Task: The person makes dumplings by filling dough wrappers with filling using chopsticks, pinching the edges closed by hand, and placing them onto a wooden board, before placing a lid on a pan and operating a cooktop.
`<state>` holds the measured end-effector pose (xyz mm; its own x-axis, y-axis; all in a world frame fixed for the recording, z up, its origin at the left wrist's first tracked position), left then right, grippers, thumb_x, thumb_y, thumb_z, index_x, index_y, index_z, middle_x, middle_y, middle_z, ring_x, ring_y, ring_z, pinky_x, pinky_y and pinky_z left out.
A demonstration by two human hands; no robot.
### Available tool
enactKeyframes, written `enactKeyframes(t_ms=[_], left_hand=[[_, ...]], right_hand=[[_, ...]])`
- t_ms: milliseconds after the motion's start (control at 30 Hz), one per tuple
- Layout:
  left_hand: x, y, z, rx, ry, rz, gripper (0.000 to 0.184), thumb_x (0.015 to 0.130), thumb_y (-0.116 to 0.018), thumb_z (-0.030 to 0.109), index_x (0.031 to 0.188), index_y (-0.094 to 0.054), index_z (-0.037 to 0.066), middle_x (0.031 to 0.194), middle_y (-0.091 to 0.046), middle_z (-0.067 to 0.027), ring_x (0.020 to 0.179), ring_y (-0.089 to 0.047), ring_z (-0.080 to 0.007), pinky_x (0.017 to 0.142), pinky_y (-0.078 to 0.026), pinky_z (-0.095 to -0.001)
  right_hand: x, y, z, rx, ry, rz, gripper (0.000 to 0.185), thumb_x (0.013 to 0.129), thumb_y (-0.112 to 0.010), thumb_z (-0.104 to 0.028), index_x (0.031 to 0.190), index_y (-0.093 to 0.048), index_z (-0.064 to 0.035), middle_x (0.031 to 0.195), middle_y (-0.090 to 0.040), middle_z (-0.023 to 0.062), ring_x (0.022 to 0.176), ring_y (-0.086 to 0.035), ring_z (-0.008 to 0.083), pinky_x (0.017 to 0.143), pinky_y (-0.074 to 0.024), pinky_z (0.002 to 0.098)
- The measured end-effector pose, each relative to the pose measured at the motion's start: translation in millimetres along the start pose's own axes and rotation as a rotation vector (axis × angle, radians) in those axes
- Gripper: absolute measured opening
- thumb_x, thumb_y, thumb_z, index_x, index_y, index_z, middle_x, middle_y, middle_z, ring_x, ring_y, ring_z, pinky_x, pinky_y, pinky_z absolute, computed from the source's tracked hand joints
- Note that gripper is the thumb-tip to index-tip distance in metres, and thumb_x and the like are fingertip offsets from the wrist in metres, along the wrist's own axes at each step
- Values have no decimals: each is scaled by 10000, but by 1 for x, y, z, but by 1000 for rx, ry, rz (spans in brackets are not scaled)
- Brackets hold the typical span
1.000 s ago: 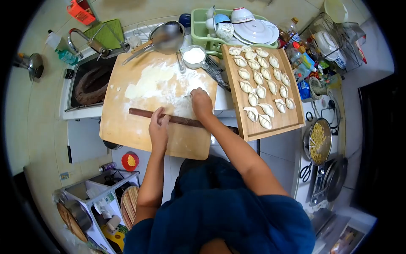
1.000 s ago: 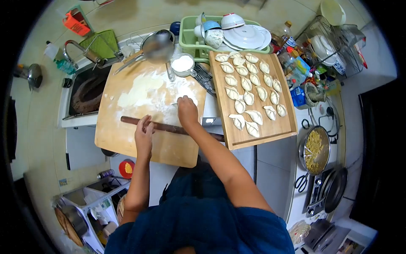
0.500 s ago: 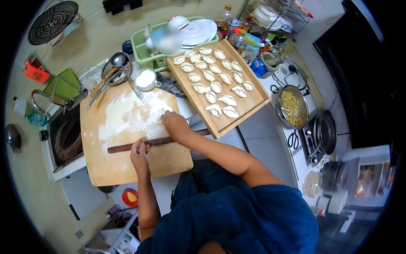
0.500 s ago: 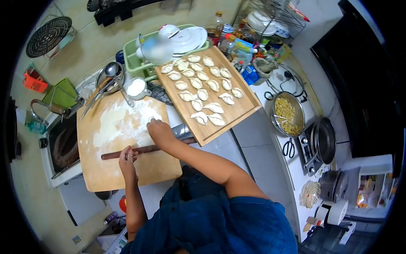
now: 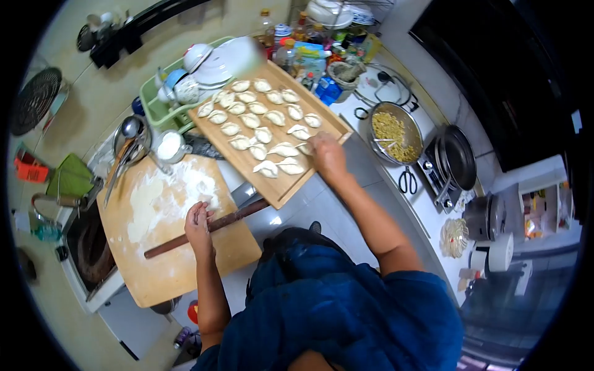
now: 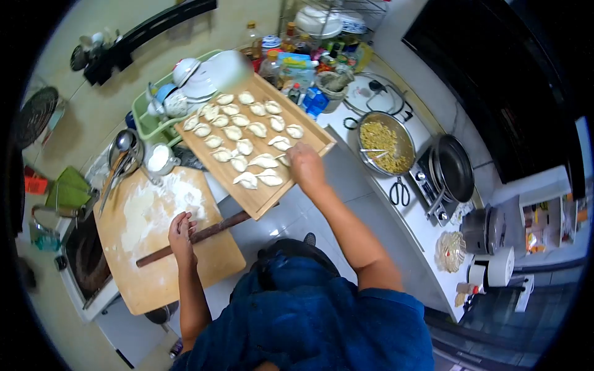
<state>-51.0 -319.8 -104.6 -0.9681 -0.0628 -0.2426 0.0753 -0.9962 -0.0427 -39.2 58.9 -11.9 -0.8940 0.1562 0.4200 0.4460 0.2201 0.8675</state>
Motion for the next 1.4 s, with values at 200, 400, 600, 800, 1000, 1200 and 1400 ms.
enactKeyframes(t_ms=[200,400,600,800,1000,1200,1400], left_hand=[[7,-25,7,101,-43,-49,292,943,-529,197,1165,-551,8,1065,-624,-68,836,-600,-123,720,-459,-234],[8,-48,26,150,-59,11,280,949,-512,188,1164,-556,14,1073,-626,-71,830,-606,-121,723,-470,-237],[12,-74,30,155,-75,97,287,947,-507,175,1179,-546,10,1109,-626,-82,840,-596,-138,736,-471,-255],[-7,-95,40,204,-115,336,303,940,-528,210,1178,-542,23,1089,-625,-74,830,-591,-136,739,-464,-261],[-35,-143,68,268,-130,477,292,942,-529,227,1165,-549,39,1095,-615,-79,821,-584,-126,762,-448,-263],[-34,-183,75,305,-171,440,273,946,-523,203,1150,-556,24,1092,-613,-85,826,-588,-136,757,-461,-262],[-21,-206,76,273,-191,410,261,953,-517,187,1127,-564,-3,1081,-606,-87,822,-581,-133,743,-480,-265]], right_hand=[[-12,-14,20,7,19,27,139,769,-601,-185,740,-602,-49,792,-563,124,782,-562,284,685,-466,408],[19,56,90,-29,-95,245,215,770,-654,-220,905,-619,-57,854,-562,124,832,-570,295,709,-470,422],[79,73,296,-178,-410,178,292,770,-667,-189,1025,-606,-61,979,-550,147,929,-577,332,754,-494,441],[146,20,457,-315,-599,-68,344,809,-610,-203,1136,-557,-110,1131,-491,140,1026,-548,322,801,-503,428],[192,-36,522,-404,-616,-287,577,806,-641,-284,1338,-437,-193,1238,-453,121,1109,-510,314,859,-483,430],[201,-75,564,-425,-500,-307,404,787,-659,-311,1165,-605,-178,1153,-515,119,1045,-550,314,804,-513,402],[205,-24,575,-279,-492,-277,349,770,-654,-303,1081,-651,-144,1127,-570,140,1039,-557,328,848,-494,408]])
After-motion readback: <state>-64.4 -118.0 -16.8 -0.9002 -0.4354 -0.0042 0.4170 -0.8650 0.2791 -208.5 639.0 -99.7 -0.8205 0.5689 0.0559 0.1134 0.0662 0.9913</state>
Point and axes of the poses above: each hand's wrist, its own x-axis towards the middle knuckle, its own y-axis out of the back of the hand, z = x × y, the point moved 7 cm from there along x, towards the middle knuckle
